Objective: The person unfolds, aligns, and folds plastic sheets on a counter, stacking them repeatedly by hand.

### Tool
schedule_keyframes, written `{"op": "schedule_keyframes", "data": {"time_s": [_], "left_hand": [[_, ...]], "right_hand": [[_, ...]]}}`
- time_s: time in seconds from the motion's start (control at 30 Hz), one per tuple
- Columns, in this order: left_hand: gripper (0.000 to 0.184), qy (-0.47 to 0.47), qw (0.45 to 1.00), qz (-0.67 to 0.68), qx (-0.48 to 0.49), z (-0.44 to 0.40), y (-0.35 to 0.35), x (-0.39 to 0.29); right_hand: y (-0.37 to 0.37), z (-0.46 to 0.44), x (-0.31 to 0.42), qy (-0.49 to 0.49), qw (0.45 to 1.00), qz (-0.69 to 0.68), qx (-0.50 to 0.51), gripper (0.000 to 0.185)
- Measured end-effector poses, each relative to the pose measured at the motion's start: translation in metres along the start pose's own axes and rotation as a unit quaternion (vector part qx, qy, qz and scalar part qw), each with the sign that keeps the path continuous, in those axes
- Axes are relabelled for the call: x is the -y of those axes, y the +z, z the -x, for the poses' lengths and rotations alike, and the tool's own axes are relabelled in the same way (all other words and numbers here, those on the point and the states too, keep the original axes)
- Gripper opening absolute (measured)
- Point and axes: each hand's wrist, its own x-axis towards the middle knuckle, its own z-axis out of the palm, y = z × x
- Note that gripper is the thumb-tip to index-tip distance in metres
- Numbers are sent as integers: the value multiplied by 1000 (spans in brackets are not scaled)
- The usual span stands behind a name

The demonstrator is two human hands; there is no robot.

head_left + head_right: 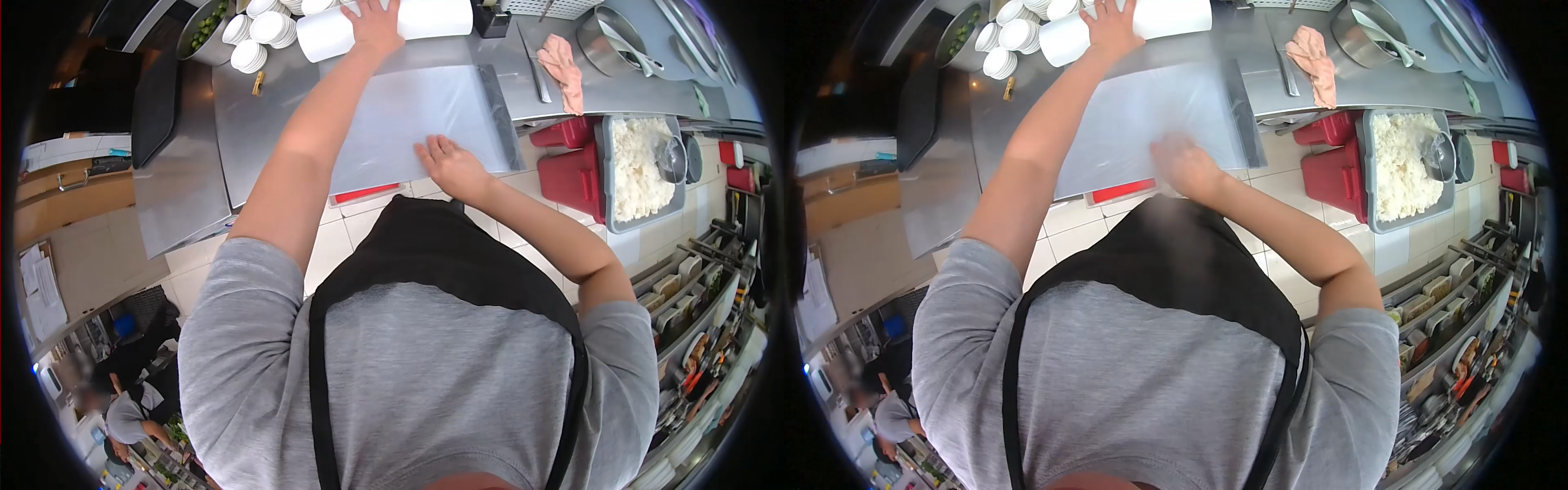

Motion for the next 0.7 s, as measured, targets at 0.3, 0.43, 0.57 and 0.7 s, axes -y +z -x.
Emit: {"op": "schedule_keyframes", "data": {"time_s": [0.3,0.43,0.57,0.7], "left_hand": [[122,-62,975,55,206,-33,-3,59],[124,-72,964,76,245,-39,-4,77],[123,-53,957,87,273,-46,9,86],[118,-35,964,80,250,-46,17,81]], "right_hand": [[-125,17,9,-56,945,-138,289,43],[-116,-10,-27,-15,964,-123,235,39],[-83,-70,-73,66,982,-77,157,38],[-32,-113,-127,84,989,-38,113,46]]}}
